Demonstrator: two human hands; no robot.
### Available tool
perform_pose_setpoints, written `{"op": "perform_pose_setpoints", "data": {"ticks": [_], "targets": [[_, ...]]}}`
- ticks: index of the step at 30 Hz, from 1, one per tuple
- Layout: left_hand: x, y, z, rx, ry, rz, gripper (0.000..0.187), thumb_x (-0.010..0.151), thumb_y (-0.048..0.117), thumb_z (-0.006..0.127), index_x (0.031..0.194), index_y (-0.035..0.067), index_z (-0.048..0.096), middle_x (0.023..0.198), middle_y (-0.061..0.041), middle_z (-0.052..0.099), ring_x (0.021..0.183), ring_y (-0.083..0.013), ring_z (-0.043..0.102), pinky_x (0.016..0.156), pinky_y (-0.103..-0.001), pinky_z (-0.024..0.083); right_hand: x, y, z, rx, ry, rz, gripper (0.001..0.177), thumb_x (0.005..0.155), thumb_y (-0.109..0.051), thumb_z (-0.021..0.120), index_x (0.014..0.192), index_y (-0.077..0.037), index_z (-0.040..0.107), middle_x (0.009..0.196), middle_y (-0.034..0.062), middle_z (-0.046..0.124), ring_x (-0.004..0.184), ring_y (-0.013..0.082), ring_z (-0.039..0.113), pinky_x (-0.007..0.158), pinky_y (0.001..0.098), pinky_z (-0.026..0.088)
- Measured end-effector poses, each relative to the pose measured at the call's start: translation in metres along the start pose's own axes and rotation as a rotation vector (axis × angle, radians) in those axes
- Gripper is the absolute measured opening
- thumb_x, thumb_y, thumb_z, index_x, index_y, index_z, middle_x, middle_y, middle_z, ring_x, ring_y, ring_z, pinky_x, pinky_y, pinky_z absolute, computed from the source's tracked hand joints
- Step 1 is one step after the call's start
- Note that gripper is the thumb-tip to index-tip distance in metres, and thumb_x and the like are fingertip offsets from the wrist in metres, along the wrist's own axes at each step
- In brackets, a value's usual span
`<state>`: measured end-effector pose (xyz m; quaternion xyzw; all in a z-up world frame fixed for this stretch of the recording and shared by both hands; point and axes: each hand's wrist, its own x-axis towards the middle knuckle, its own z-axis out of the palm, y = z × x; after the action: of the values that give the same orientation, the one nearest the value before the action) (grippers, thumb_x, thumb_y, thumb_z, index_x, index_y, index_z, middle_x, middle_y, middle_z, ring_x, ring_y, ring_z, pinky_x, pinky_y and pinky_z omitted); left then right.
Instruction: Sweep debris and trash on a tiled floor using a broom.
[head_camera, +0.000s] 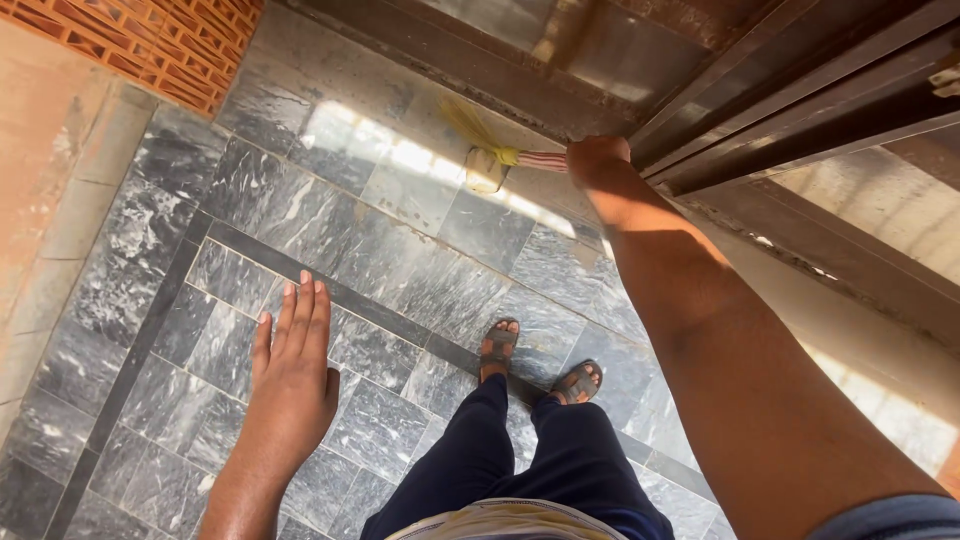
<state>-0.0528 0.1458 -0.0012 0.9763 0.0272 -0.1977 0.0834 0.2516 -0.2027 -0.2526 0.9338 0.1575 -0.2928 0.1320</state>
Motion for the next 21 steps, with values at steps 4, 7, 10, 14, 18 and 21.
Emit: {"op": "perform_pose_setpoints", "data": {"ticks": [4, 7, 10, 14, 18, 21], "targets": [[-0.002, 0.008, 0.005, -0.068, 0.015, 0.021, 0.101, 0.076, -0.006, 0.062, 0.163, 0.010, 0.013, 0.173, -0.011, 0.009, 0.155, -0.0274, 0.007, 0.124, -0.052, 0.006, -0.030, 0.006, -0.027, 0.134, -0.044, 0.059, 0.025, 0.100, -0.022, 0.065, 0.113, -0.004, 0.077, 0.107, 0.0174, 0.077, 0.092, 0.0303, 0.080, 0.073, 0.0435, 0.064], [0.003, 0.019, 0.002, -0.065, 0.009, 0.052, 0.102, 0.076, -0.006, 0.062, 0.164, 0.011, 0.012, 0.174, -0.011, 0.009, 0.155, -0.0270, 0.006, 0.124, -0.052, 0.006, -0.063, 0.006, -0.055, 0.063, -0.097, 0.218, 0.027, 0.091, -0.015, 0.069, 0.115, -0.003, 0.075, 0.115, 0.0186, 0.075, 0.091, 0.0296, 0.076, 0.061, 0.0426, 0.064], [0.006, 0.023, -0.002, -0.123, 0.082, 0.136, 0.100, 0.076, -0.005, 0.062, 0.163, 0.008, 0.014, 0.169, -0.013, 0.010, 0.156, -0.0297, 0.006, 0.123, -0.053, 0.007, -0.105, 0.019, -0.063, 0.051, -0.035, 0.234, 0.025, 0.091, -0.015, 0.067, 0.112, -0.004, 0.076, 0.114, 0.0189, 0.074, 0.094, 0.0342, 0.074, 0.060, 0.0480, 0.062], [0.021, 0.037, -0.002, -0.096, 0.104, 0.219, 0.097, 0.076, -0.006, 0.060, 0.161, 0.005, 0.015, 0.170, -0.013, 0.010, 0.157, -0.0299, 0.008, 0.124, -0.052, 0.008, -0.208, 0.061, -0.077, 0.105, 0.060, 0.272, 0.025, 0.095, -0.016, 0.061, 0.110, -0.008, 0.081, 0.111, 0.0173, 0.078, 0.100, 0.0344, 0.075, 0.069, 0.0491, 0.060], [0.030, 0.054, -0.003, -0.083, 0.094, 0.316, 0.096, 0.075, -0.005, 0.061, 0.158, 0.004, 0.015, 0.169, -0.014, 0.010, 0.156, -0.0302, 0.008, 0.124, -0.053, 0.007, -0.306, 0.083, -0.079, 0.371, 0.360, 0.227, 0.031, 0.091, -0.034, 0.062, 0.118, -0.030, 0.078, 0.119, 0.0060, 0.075, 0.106, 0.0329, 0.070, 0.084, 0.0462, 0.057], [0.036, 0.069, -0.001, -0.052, 0.061, 0.349, 0.095, 0.076, -0.005, 0.061, 0.159, 0.005, 0.015, 0.170, -0.012, 0.010, 0.157, -0.0289, 0.008, 0.125, -0.052, 0.008, -0.322, 0.066, -0.069, 0.680, 0.041, 0.442, 0.036, 0.096, -0.049, 0.059, 0.130, -0.045, 0.066, 0.119, 0.0005, 0.073, 0.109, 0.0275, 0.070, 0.091, 0.0450, 0.055]]}}
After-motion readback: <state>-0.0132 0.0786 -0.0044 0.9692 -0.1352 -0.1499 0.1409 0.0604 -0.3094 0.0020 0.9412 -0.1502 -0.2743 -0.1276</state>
